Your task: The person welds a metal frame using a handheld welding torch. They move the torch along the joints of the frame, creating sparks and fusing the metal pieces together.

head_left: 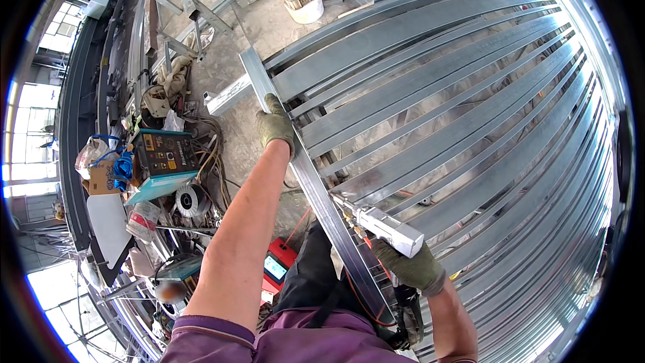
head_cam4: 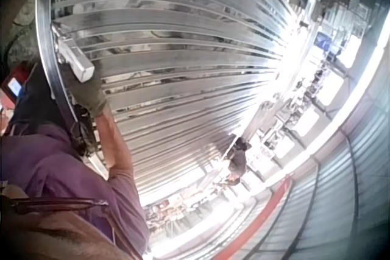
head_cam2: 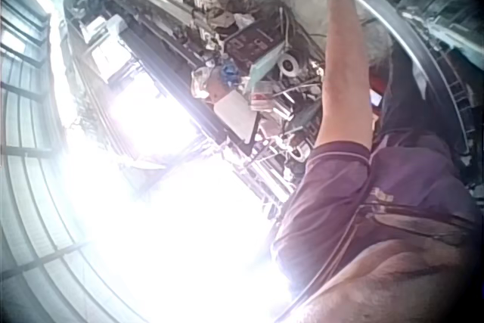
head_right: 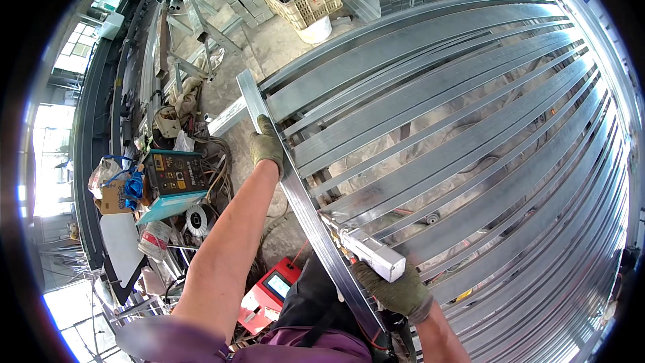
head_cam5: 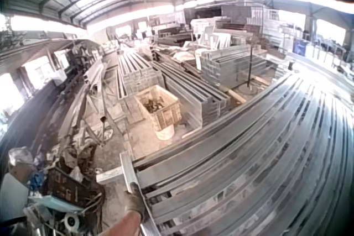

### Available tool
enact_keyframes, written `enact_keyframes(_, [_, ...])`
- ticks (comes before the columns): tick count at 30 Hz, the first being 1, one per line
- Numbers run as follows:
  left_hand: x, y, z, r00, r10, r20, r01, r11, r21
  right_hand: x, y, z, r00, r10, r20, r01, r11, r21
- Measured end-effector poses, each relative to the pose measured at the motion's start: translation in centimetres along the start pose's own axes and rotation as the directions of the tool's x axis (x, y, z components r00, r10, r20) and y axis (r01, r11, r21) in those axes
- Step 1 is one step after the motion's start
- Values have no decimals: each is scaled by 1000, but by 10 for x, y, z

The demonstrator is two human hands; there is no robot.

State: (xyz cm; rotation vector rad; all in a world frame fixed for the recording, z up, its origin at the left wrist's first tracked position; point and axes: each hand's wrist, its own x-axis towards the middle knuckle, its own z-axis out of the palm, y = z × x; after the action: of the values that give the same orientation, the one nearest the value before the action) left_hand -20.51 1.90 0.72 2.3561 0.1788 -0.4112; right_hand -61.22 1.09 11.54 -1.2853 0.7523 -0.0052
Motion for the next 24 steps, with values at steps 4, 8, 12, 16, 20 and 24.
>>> enact_keyframes(4, [9,-6,4,1000,-7,-5,7,1000,-20,0,-4,3,1000,13,-10,-13,998,54])
enact_keyframes(8, [11,-8,6,1000,-16,-25,15,999,-30,1,-5,3,1000,21,-3,-21,998,53])
enact_keyframes(12, [8,-4,6,999,-43,14,44,997,-57,0,0,2,1000,-13,-17,13,999,46])
enact_keyframes(16, [17,-12,5,1000,-20,7,20,1000,-15,1,-3,3,1000,-5,-7,5,999,53])
enact_keyframes(20, [13,-9,5,999,-26,21,27,1000,-15,0,-5,4,1000,-9,-23,10,999,37])
enact_keyframes(24, [7,-3,2,999,-18,28,19,1000,-19,-2,-3,2,1000,17,-8,-17,1000,-4])
